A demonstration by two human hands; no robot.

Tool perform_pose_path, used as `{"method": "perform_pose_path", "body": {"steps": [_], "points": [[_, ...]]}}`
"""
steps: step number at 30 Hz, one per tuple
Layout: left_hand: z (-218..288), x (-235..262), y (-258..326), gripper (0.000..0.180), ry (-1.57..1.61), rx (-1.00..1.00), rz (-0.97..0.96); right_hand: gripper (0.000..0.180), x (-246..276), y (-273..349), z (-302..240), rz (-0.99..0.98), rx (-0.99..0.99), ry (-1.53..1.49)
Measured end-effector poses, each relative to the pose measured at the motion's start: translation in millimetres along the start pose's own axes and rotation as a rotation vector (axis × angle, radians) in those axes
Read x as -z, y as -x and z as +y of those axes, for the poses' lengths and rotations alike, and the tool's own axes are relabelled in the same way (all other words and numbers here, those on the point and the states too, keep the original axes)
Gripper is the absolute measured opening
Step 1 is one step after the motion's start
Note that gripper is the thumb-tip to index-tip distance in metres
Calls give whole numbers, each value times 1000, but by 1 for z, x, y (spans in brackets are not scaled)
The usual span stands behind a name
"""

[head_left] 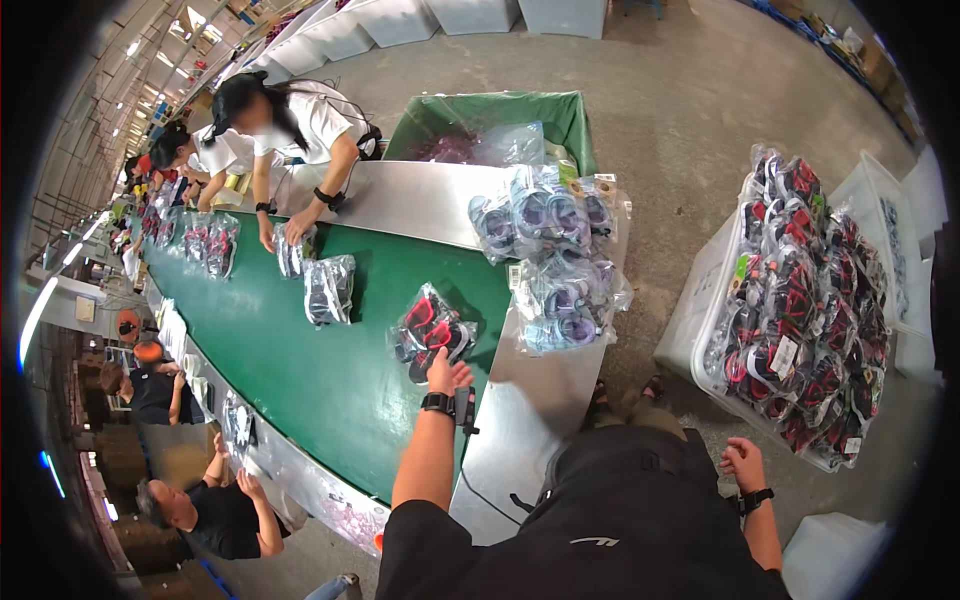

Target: The person repeatedly picks up plastic-wrapped sandals from a white bin and places them onto a green conveyor belt. Other workers are visible along the line, also handling packaged sandals. The camera wearer continues this pick-and-place cycle throughout the clip.

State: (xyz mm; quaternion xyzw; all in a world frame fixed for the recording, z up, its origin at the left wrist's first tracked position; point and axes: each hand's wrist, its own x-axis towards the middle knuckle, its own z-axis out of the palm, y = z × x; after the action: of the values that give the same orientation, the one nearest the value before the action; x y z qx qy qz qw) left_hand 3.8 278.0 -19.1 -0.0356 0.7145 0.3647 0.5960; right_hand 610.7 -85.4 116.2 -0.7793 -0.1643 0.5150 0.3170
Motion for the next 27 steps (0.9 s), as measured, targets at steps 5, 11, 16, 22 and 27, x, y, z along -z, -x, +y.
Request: {"method": "perform_pose_path", "body": {"steps": [5, 11, 16, 22, 27], "points": [[-4, -36, -28, 80, 91, -199, 226, 35, -12, 25, -23, -137, 74, 77], [25, -44, -50, 125, 232, -524, 475, 34, 0, 26, -30, 50, 53, 85], [39, -15, -26, 75, 264, -331, -8, 33, -12, 26, -45, 62, 74, 16], [-8, -42, 106, 42, 169, -206, -606, 33, -30, 19, -112, -97, 264, -47], [-42, -113, 246, 59, -97, -222, -838, 35, -40, 6, -163, -348, 439, -158]]}}
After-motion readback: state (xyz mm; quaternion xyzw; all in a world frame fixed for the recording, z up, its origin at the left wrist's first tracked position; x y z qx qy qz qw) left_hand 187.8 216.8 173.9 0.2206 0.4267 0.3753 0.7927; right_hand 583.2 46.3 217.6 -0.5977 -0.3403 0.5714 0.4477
